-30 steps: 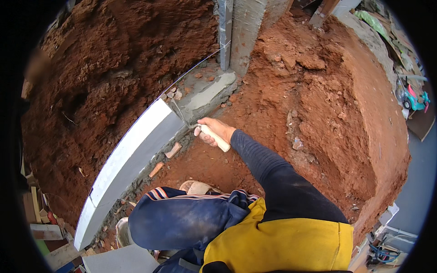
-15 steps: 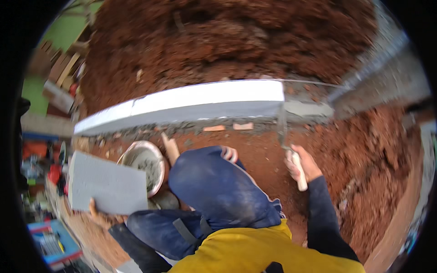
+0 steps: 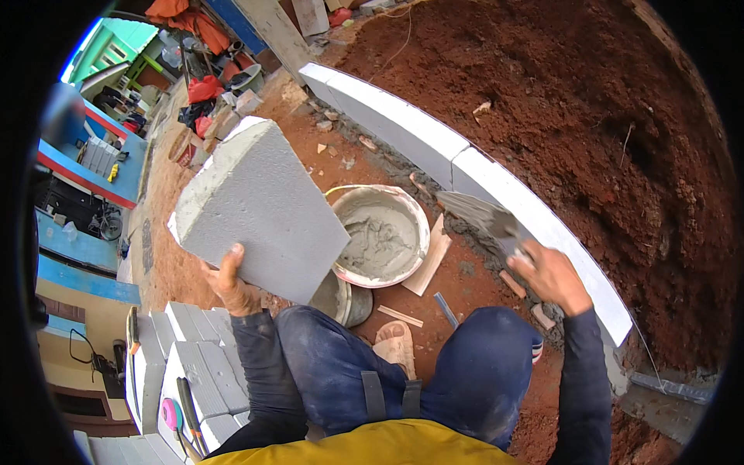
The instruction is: The person measures a curved trench, cuts a white brick paver with a hand saw, applies mortar with a trowel, and sets the paver into the trench. They tap it into place with a hammer and adjust alignment along the curve.
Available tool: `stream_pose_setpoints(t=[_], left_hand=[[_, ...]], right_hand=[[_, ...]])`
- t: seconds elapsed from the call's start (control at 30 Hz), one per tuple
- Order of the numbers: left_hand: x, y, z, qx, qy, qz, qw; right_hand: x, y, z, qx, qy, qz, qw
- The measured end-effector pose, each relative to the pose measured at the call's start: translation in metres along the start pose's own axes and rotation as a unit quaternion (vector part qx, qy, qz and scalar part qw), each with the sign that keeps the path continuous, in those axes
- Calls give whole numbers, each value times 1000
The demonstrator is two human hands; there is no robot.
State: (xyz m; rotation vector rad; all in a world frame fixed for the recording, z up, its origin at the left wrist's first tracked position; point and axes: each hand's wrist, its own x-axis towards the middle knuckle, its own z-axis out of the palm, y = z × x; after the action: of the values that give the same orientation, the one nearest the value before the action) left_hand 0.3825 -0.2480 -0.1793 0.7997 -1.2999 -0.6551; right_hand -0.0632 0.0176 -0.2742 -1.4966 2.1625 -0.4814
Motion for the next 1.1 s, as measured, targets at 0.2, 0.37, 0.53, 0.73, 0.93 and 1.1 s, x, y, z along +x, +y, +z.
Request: stream_pose_setpoints(t=[0.2,0.37,0.53,0.73,0.93,1.1], left_hand=[[-7,-3,-47,-31,62,-86,994],[0,-8,-78,4,137,-120,983],[1,-8,-89,41,143,-139,979],[5,-8,-79,61,129,-133,981],[3,-12,-81,37,119,-100,987],[13,-5,-81,-69,109,-207,970]], right_hand=[[188,-133,71,-255,-131,-171,943],[235,-188,165,-284,-144,-225,921],[227,-205,187,-298,-310,-277,859],[237,-164,129,-56,-481,-15,875],[205,-94,113,195,-444,80,871],[113,-40,81,345,-284,55,893]])
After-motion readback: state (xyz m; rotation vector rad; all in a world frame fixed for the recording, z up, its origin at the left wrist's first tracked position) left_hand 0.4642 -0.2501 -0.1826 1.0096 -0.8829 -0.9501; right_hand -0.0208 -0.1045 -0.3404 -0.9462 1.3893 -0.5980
